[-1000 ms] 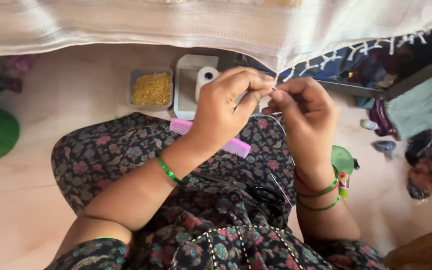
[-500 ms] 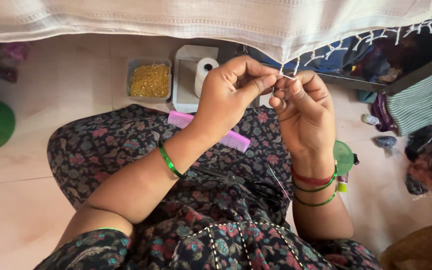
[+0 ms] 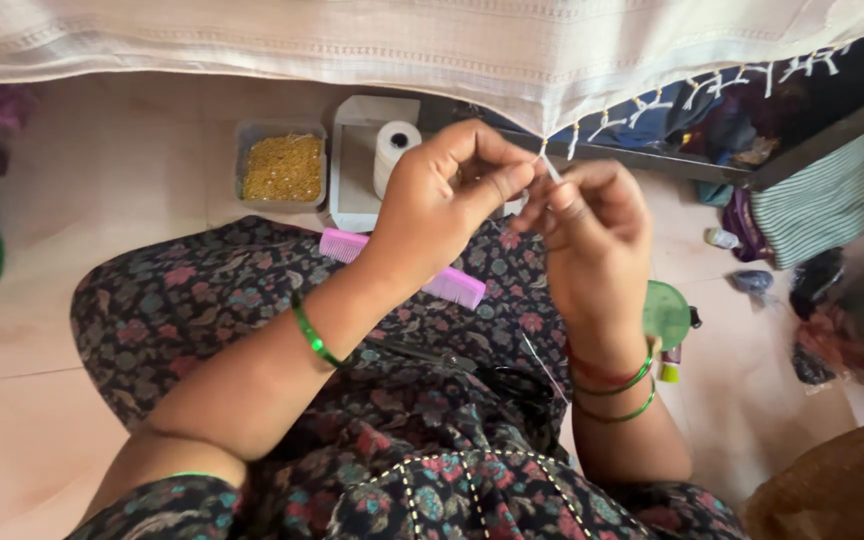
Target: Tying white threads to the edge of a decorative fabric to create a fringe border.
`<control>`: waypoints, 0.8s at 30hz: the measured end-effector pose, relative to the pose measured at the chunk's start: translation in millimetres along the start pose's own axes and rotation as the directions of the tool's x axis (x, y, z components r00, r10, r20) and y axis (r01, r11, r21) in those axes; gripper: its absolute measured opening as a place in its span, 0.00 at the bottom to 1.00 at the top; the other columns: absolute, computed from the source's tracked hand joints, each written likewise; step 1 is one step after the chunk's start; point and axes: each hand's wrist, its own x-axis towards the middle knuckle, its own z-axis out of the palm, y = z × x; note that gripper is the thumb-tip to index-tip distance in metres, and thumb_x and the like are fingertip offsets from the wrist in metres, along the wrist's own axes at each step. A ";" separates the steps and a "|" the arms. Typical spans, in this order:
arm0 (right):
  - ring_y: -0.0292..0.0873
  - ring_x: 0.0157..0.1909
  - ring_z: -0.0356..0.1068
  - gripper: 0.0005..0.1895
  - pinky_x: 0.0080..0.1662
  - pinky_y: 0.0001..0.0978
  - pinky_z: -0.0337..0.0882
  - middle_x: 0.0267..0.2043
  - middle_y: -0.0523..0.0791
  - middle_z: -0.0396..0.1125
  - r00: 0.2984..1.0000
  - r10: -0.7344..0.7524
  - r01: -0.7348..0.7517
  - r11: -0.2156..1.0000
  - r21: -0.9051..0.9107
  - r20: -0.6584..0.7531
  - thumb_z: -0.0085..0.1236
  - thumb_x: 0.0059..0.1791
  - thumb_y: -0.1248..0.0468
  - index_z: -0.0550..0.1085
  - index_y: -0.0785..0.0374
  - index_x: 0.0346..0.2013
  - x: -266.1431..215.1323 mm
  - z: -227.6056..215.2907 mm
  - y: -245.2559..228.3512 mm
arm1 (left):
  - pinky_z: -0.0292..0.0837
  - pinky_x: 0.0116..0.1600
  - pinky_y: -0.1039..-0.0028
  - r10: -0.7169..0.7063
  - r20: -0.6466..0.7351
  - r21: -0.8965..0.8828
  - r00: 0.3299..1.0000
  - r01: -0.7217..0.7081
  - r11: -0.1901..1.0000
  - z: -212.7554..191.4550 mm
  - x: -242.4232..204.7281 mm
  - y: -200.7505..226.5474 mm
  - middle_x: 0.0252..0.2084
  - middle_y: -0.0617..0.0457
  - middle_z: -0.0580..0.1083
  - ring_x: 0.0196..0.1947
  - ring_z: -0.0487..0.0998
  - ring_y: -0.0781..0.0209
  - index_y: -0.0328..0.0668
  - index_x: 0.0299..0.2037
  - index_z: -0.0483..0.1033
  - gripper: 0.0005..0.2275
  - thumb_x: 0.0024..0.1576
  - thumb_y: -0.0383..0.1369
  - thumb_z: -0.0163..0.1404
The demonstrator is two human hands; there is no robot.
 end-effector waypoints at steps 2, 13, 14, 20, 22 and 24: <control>0.42 0.41 0.75 0.01 0.44 0.30 0.76 0.43 0.48 0.71 0.990 -0.133 0.102 0.903 -0.418 -0.044 0.54 0.57 0.73 0.70 0.69 0.43 -6.9 13.2 -4.2 | 0.79 0.52 0.78 -0.015 0.008 0.078 1.000 0.015 0.997 2.4 -0.2 5.2 0.43 0.52 0.80 0.45 0.81 0.69 0.33 0.44 0.77 0.02 0.65 0.25 0.54; 0.45 0.44 0.73 0.05 0.46 0.32 0.72 0.43 0.50 0.70 0.843 -0.385 0.388 -0.050 -0.920 0.376 0.62 0.57 0.79 0.75 0.69 0.44 -16.6 46.3 -37.2 | 0.80 0.53 0.75 0.217 0.065 0.487 0.974 -0.220 0.845 -3.3 -6.1 28.1 0.43 0.52 0.82 0.44 0.83 0.64 0.37 0.43 0.84 0.05 0.59 0.27 0.60; 0.48 0.45 0.70 0.07 0.46 0.35 0.71 0.43 0.51 0.69 0.808 -0.367 0.434 -0.159 -0.887 0.461 0.62 0.54 0.80 0.75 0.70 0.43 -10.9 51.5 -42.0 | 0.78 0.52 0.74 0.313 0.131 0.613 0.941 -0.325 0.720 -3.8 -8.0 33.9 0.44 0.52 0.81 0.46 0.81 0.60 0.38 0.44 0.82 0.06 0.59 0.26 0.60; 0.49 0.51 0.71 0.07 0.49 0.37 0.73 0.51 0.52 0.67 0.726 -0.229 0.624 -0.178 -0.761 0.649 0.62 0.52 0.81 0.75 0.71 0.40 24.5 72.4 -71.0 | 0.69 0.54 0.66 0.506 0.335 0.810 0.795 -0.517 0.276 1.4 -5.7 57.4 0.50 0.52 0.74 0.52 0.76 0.53 0.37 0.48 0.77 0.07 0.61 0.24 0.57; 0.52 0.49 0.72 0.07 0.47 0.40 0.74 0.48 0.50 0.68 0.723 -0.177 0.642 -0.186 -0.744 0.668 0.62 0.49 0.82 0.76 0.72 0.38 32.5 76.2 -73.9 | 0.67 0.57 0.65 0.550 0.342 0.845 0.762 -0.505 0.175 3.5 -2.0 68.8 0.53 0.52 0.73 0.53 0.75 0.55 0.39 0.50 0.76 0.08 0.62 0.25 0.56; 0.41 0.45 0.76 0.05 0.42 0.27 0.77 0.52 0.50 0.67 0.869 -0.183 0.492 0.224 -0.841 0.459 0.58 0.54 0.79 0.75 0.70 0.43 37.4 74.9 -71.3 | 0.62 0.51 0.60 0.581 0.473 0.851 0.662 -0.514 -0.107 4.1 3.2 80.9 0.48 0.54 0.74 0.47 0.75 0.55 0.37 0.44 0.77 0.06 0.59 0.26 0.57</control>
